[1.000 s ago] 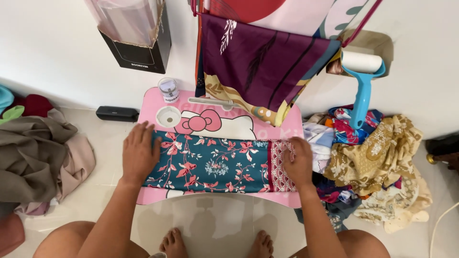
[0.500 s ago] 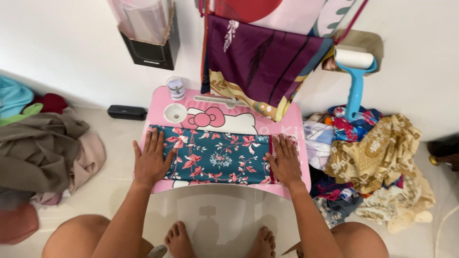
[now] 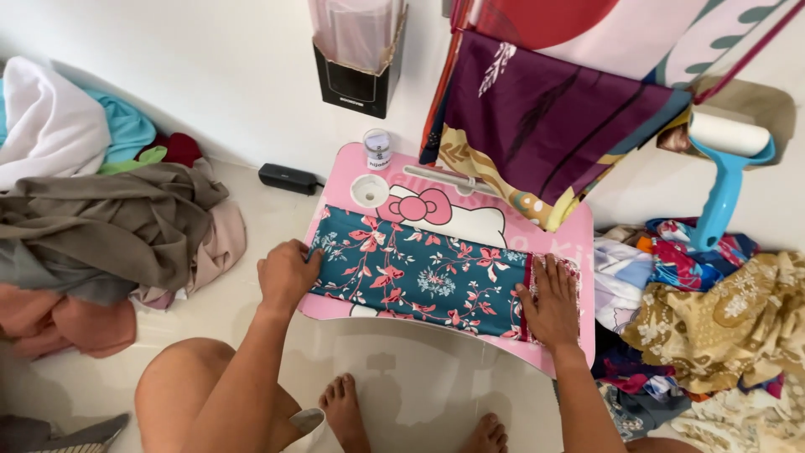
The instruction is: Folding small patterned cloths and using a lint roller to clean them on a small table.
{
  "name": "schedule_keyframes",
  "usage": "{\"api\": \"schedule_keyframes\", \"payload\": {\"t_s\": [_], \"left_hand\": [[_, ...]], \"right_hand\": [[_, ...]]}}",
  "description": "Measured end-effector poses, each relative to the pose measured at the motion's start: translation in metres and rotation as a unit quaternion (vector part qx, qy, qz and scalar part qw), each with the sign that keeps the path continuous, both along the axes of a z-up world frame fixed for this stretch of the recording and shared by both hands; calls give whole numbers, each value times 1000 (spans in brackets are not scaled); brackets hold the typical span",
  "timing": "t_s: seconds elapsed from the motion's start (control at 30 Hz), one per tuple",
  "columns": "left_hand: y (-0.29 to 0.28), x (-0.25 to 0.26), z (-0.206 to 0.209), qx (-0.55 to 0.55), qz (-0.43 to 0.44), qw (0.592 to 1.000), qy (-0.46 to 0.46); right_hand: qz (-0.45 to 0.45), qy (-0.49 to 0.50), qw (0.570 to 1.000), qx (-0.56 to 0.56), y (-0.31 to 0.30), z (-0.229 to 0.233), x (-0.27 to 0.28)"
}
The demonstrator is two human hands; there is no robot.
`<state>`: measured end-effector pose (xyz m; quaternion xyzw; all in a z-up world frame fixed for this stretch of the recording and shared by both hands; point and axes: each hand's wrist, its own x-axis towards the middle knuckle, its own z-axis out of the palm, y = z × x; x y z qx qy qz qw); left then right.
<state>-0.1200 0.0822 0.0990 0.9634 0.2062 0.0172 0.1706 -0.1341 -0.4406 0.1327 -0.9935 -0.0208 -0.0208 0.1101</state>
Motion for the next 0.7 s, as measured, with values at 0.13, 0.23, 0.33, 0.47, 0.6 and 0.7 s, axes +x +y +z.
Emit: {"api": "schedule_keyframes", "payload": {"t_s": [0.13, 0.23, 0.33, 0.47, 0.6, 0.7], "left_hand": [[-13, -24, 48, -48, 2, 998, 31], [-10, -26, 46, -56, 7, 996, 63], [-13, -31, 58, -67, 13, 995, 79], [-10, -34, 73, -102, 4, 991, 89], [-21, -43, 100, -75, -5, 992, 105], [-22, -40, 101, -51, -10, 992, 115]], "right_hand": [[2, -3, 1000, 5, 3, 2, 0], [0, -6, 1000, 2, 3, 3, 1], [-1, -5, 1000, 4, 4, 4, -3], [-5, -5, 1000, 11, 7, 6, -2], [3, -25, 1000, 13, 7, 7, -2], [13, -44, 999, 1, 4, -1, 1]]}}
